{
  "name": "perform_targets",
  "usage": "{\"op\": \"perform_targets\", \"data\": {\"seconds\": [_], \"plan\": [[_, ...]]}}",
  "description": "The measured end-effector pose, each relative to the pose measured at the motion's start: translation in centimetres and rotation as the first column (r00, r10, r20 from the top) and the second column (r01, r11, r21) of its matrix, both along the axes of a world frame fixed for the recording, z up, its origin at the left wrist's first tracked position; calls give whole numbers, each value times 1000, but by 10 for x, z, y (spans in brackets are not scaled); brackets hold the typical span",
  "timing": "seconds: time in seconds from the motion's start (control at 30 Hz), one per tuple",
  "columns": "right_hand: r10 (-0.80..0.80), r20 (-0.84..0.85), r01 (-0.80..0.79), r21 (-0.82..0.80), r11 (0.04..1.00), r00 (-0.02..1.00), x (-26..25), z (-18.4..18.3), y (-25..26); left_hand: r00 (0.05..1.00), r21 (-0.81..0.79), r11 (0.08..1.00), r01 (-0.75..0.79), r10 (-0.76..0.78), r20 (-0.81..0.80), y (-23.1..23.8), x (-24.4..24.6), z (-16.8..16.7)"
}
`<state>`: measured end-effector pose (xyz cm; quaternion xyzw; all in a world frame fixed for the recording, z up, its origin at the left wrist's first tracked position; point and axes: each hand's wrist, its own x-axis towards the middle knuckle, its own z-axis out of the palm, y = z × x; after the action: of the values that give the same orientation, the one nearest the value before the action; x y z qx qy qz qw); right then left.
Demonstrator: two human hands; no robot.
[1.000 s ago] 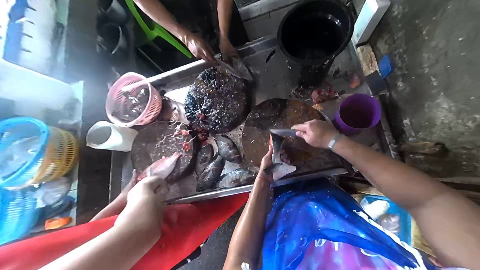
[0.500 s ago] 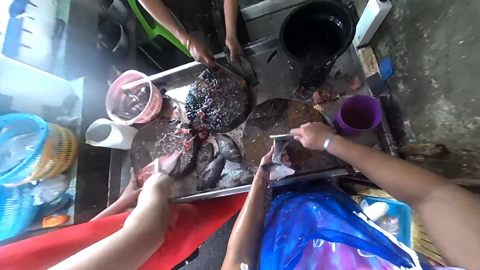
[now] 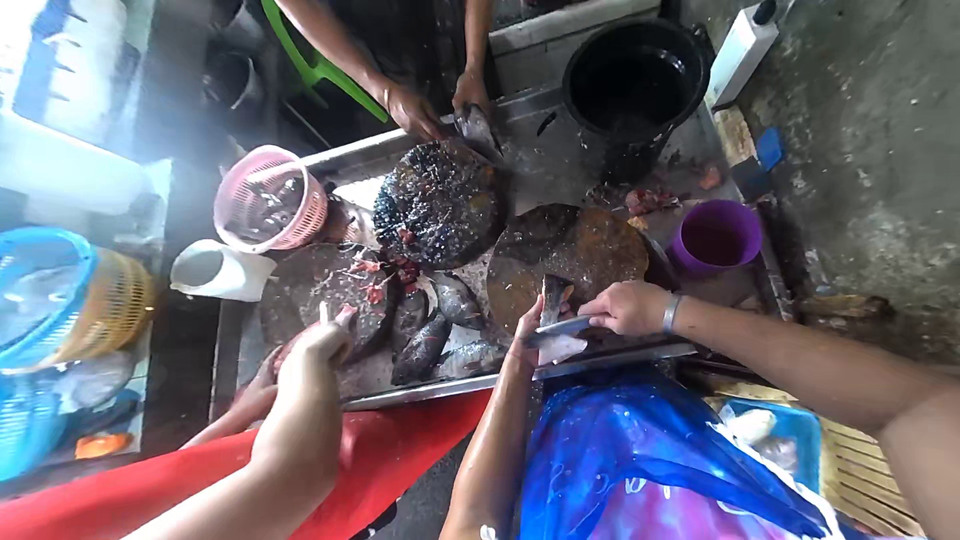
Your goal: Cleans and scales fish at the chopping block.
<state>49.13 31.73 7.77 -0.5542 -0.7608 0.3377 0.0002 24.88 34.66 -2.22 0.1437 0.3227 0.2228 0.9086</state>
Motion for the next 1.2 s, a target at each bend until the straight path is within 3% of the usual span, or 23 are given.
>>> {"op": "perform_targets", "data": {"seconds": [0.1,0.17,0.23,0.33,0.43,0.47,0.6,0.7,0.77,0.8,0.87,0.9,0.97,1.07,1.13,1.2], "plan": [[-142,37,143,-48,989,989,9,7,12,993,-4,998,55,-54,105,0,1,-7],[-182,48,183,-22,983,982,-1,9,3,1000,38,999,7,-7,21,3,4,-4],[-159,35,161,-95,982,987,-11,23,-12,991,66,997,-30,38,-127,0,5,4],[-239,62,238,12,971,969,-6,24,-14,1000,29,999,16,-15,-23,2,14,-2],[-157,35,161,-126,979,987,-3,30,-21,985,71,997,-21,33,-171,2,21,10],[-174,66,181,-100,978,982,-1,31,-22,982,55,998,-41,50,-180,-1,23,12],[-275,23,276,-102,956,961,17,28,-38,993,4,993,-118,118,2,2,35,19],[-479,-152,503,244,829,864,22,39,-57,969,12,970,-244,243,53,0,52,32],[-445,-282,526,417,741,850,9,12,-62,924,-16,924,-382,382,-16,-3,71,39],[-404,-292,496,424,758,867,7,-12,-67,901,-27,901,-432,431,-50,-4,78,44],[-458,-231,510,302,805,859,16,-52,-78,880,-11,887,-462,457,-132,-4,86,44],[-527,-211,567,264,780,823,22,-59,-80,867,-6,881,-473,465,-179,-4,91,42],[-547,-260,606,360,709,796,22,-48,-77,860,2,877,-481,473,-192,-2,103,43],[-441,-274,517,372,771,855,17,-58,-76,866,22,883,-470,465,-185,-7,110,43],[-552,-271,614,321,721,789,33,-78,-69,846,32,860,-509,507,-166,-3,116,39],[-574,-307,651,362,667,759,29,-65,-69,851,33,858,-513,514,-112,2,120,38]]}}
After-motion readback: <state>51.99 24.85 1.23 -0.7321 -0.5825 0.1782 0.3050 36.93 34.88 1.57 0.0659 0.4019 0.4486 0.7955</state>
